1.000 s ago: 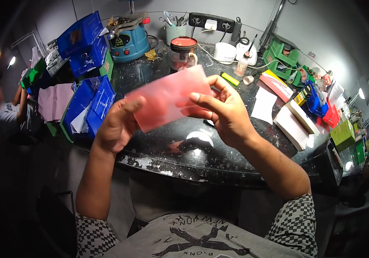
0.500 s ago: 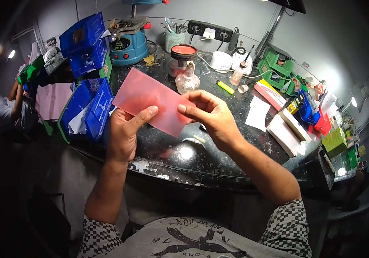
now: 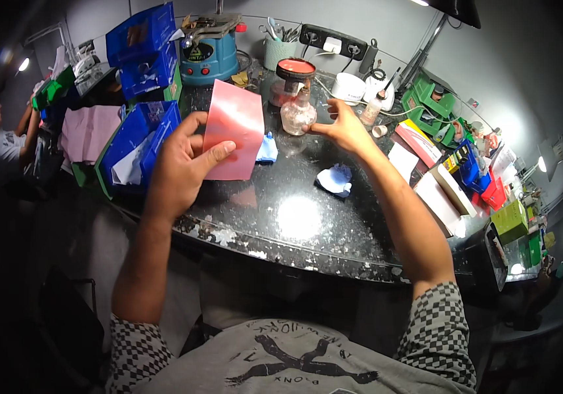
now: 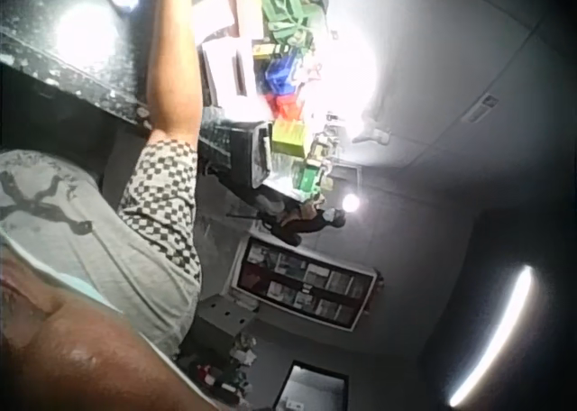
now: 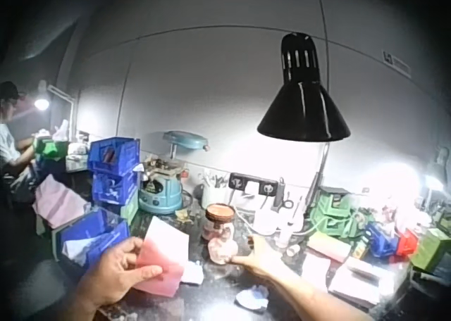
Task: The person removes a pink wax sheet from a box, holds the sheet over a flame to soften it, and presses the softened wax onto a dental model by hand.
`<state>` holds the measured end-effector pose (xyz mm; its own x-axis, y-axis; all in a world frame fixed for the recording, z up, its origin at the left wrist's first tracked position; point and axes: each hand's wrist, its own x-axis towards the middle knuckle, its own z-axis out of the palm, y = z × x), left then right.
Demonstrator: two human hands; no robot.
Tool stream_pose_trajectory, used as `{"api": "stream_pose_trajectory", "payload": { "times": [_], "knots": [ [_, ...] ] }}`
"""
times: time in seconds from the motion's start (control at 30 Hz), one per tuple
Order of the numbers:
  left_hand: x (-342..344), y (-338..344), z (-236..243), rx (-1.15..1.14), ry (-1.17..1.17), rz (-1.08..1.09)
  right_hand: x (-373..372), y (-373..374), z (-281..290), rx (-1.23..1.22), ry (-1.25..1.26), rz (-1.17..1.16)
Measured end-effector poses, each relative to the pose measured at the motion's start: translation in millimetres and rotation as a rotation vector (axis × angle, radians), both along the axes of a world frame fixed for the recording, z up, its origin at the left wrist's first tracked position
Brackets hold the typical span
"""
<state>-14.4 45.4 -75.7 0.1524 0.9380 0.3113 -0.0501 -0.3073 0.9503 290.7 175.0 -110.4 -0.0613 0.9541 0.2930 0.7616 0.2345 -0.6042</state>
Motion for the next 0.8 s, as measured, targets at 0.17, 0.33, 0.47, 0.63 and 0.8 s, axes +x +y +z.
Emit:
{"api": "stream_pose_trajectory", "payload": {
  "times": [0.17, 0.33, 0.47, 0.63, 0.8],
  "knots": [
    [-16, -9, 29, 0.199, 0.503, 0.171, -12, 24, -10, -0.184, -0.037, 0.189],
    [-18, 5, 32, 0.359, 0.713, 0.183, -25, 25, -18, -0.12, 0.123, 0.234],
    [-19, 20, 29, 0.113, 0.45, -0.015, -22, 14, -18, -0.137, 0.114, 0.23],
    [-24, 24, 46, -0.171, 0.255, -0.311, -10, -14, -10, -0.17, 0.04, 0.22],
    [-1, 32, 76, 0.162, 0.393, -0.147, 10, -28, -14, -0.171, 0.14, 0.275]
  ]
}}
